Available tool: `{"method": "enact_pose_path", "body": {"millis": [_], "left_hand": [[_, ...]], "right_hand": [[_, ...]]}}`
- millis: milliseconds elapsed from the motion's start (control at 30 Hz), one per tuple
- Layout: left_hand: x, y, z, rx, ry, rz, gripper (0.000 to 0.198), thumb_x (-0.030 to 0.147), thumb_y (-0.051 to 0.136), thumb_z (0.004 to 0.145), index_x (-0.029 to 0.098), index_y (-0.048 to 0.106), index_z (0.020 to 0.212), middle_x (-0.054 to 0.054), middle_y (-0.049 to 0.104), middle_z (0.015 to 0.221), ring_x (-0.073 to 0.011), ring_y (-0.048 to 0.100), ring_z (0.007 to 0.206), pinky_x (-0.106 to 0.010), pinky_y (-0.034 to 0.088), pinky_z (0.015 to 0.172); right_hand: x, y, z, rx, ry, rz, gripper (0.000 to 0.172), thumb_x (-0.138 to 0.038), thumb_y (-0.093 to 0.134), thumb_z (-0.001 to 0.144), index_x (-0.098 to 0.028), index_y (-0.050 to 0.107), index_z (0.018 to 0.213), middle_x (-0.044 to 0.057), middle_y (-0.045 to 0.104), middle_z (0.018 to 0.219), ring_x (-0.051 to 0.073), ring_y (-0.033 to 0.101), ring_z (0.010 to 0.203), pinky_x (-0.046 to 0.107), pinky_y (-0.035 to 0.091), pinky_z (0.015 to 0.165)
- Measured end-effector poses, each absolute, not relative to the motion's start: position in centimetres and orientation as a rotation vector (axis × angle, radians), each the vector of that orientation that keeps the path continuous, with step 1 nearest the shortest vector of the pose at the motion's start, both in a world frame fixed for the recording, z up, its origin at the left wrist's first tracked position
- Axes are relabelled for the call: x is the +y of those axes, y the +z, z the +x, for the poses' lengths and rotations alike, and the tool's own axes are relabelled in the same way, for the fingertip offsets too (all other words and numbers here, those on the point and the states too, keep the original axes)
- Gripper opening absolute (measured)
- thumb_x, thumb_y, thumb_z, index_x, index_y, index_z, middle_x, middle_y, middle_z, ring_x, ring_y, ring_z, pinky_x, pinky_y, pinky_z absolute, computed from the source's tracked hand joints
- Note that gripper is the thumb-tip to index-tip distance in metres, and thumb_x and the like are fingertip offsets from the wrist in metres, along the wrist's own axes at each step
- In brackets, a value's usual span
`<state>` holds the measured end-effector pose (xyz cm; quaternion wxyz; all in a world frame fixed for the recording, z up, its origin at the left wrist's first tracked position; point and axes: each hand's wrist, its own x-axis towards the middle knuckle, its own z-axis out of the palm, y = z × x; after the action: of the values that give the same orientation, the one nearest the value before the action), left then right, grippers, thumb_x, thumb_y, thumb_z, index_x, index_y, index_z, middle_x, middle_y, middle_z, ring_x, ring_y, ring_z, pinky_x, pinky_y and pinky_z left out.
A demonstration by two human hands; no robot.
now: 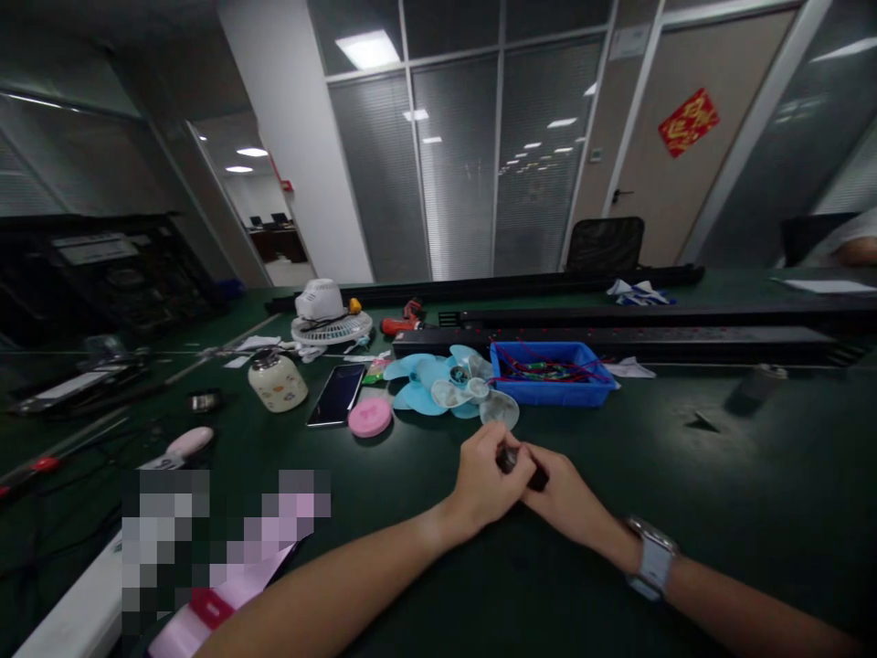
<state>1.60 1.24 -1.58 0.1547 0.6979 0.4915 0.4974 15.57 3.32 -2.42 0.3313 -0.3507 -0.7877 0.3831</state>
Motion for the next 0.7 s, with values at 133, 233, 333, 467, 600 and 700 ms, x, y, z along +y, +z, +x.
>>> {"method": "enact_pose_path", "body": {"millis": [133,233,333,467,600,700], "left_hand": [[0.2,-1.6,0.0,1.308,1.366,2.015,0.011,0.022,0.057,0.083,0.015,0.054,0.075,0.002,0.048,0.068,-0.0105,0.046,0.061,-0.022,0.034,0.056],[-0.5,-1.6,-1.0,1.263,1.325,2.031,0.013,0.026,0.057,0.086,0.014,0.059,0.082,0.000,0.052,0.071,-0.0114,0.049,0.064,-0.023,0.036,0.058],[-0.5,-1.6,-1.5,1.221,1.285,2.038,0.016,0.028,0.057,0.087,0.013,0.062,0.085,-0.002,0.056,0.074,-0.0124,0.051,0.066,-0.024,0.038,0.060],[-0.1,-1.4,-1.6,1.197,1.269,2.006,0.017,0.028,0.058,0.087,0.012,0.065,0.084,-0.003,0.057,0.075,-0.0129,0.052,0.067,-0.024,0.039,0.062],[-0.5,-1.2,-1.7,1.234,1.273,1.962,0.018,0.029,0.060,0.087,0.014,0.069,0.083,-0.001,0.054,0.070,-0.0127,0.050,0.065,-0.024,0.037,0.060],[-1.7,-1.1,-2.0,1.245,1.249,1.905,0.019,0.031,0.060,0.087,0.018,0.073,0.091,-0.002,0.055,0.071,-0.0135,0.052,0.066,-0.024,0.038,0.060]], "right_hand": [[3.3,-2.5,15.6,-2.188,0.935,-0.912,0.007,-0.018,0.063,0.078,-0.017,0.061,0.084,0.003,0.063,0.085,0.018,0.059,0.076,0.028,0.045,0.067],[3.2,-2.5,15.6,-2.224,0.938,-0.915,0.008,-0.022,0.064,0.080,-0.018,0.062,0.087,0.003,0.062,0.085,0.017,0.058,0.076,0.028,0.044,0.068],[3.1,-2.4,15.6,-2.199,1.000,-0.931,0.015,-0.024,0.065,0.081,-0.019,0.060,0.094,0.002,0.063,0.089,0.016,0.058,0.077,0.027,0.045,0.068],[3.0,-2.2,15.5,-2.169,1.047,-0.934,0.016,-0.026,0.065,0.082,-0.019,0.057,0.094,0.000,0.062,0.086,0.014,0.056,0.073,0.025,0.044,0.064],[2.9,-1.9,15.4,-2.145,1.078,-0.941,0.020,-0.030,0.066,0.081,-0.018,0.056,0.094,0.000,0.061,0.083,0.013,0.053,0.068,0.024,0.042,0.060],[2.0,-1.7,15.6,-2.125,1.114,-0.958,0.024,-0.035,0.069,0.080,-0.018,0.058,0.092,0.001,0.062,0.083,0.014,0.054,0.070,0.024,0.042,0.061]]}}
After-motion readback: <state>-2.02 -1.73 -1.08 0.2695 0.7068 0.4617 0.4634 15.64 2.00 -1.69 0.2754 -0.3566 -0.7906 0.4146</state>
